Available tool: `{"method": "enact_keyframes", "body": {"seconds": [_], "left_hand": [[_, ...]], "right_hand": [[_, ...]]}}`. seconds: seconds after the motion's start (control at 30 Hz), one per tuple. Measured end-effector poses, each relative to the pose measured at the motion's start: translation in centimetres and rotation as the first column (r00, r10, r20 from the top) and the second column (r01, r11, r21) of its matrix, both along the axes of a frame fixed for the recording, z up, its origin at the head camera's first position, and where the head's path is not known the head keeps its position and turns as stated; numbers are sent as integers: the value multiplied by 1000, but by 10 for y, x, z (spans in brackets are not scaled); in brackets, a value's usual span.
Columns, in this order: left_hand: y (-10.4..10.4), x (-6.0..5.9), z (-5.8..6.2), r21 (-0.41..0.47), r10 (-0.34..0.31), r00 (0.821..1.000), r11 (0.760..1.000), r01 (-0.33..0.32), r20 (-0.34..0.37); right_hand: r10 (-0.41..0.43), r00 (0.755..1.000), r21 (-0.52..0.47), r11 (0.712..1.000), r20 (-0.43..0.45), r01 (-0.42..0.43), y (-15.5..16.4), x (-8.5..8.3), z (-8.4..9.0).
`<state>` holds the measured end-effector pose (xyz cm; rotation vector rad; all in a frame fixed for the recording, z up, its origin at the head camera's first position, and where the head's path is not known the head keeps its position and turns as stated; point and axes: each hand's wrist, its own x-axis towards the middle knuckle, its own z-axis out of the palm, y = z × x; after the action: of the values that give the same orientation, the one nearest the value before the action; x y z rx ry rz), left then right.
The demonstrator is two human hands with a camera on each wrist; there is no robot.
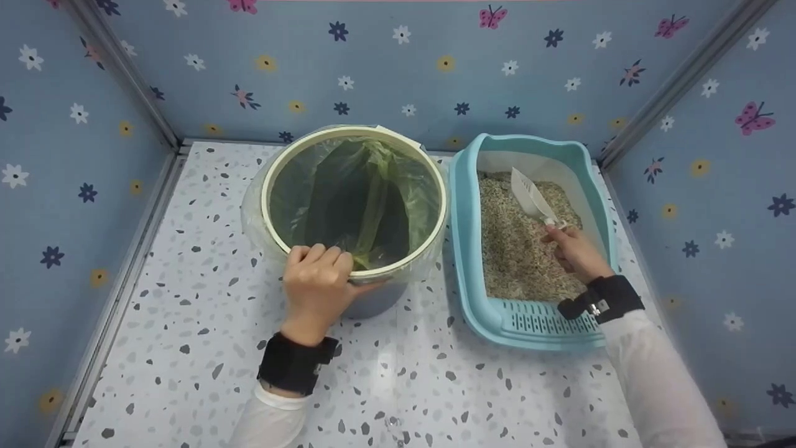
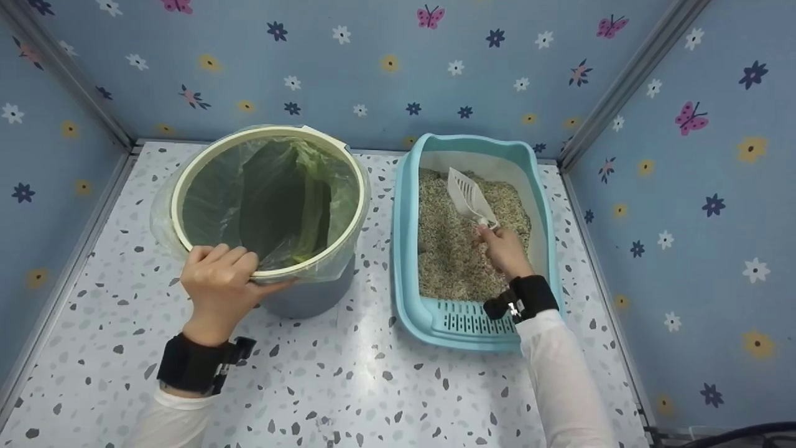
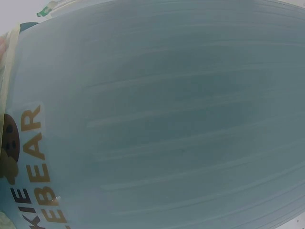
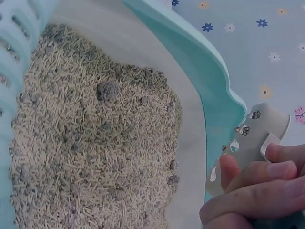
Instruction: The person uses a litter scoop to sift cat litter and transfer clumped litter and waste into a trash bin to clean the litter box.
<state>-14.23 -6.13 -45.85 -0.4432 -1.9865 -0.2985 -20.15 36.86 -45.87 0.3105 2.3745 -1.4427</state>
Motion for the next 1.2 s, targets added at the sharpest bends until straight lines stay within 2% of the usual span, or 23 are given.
{"method": "enact_keyframes", "body": {"seconds": [0.17, 0.3, 0.43, 0.6, 0.67, 0.87, 1.07, 1.2], "left_hand": [[0, 0, 0, -11, 2, 1000, 1000, -2, -4], [0, 0, -1, -16, 2, 1000, 1000, -2, -6], [0, 0, 0, -16, 1, 1000, 1000, -1, -11], [0, 0, 0, -15, 3, 1000, 1000, -3, -4], [-1, 0, -1, -16, 8, 1000, 1000, -8, -1], [-1, 0, -1, -12, 10, 1000, 1000, -10, 1], [-1, 0, 0, -9, 5, 1000, 1000, -5, 7], [0, 0, 0, -15, 8, 1000, 1000, -8, 7]], "right_hand": [[-22, 999, 132, 991, -47, 28, 1, 3, 3], [6, 993, 260, 965, -120, 26, -1, 7, 8], [65, 979, 397, 918, -195, 19, -2, 10, 18], [145, 947, 533, 845, -286, 32, -6, 13, 35], [167, 937, 557, 830, -307, 34, -10, 14, 45], [251, 908, 586, 810, -335, -8, -32, 14, 81], [327, 885, 574, 814, -331, -86, -66, 10, 117], [390, 852, 576, 807, -349, -134, -93, 4, 136]]}}
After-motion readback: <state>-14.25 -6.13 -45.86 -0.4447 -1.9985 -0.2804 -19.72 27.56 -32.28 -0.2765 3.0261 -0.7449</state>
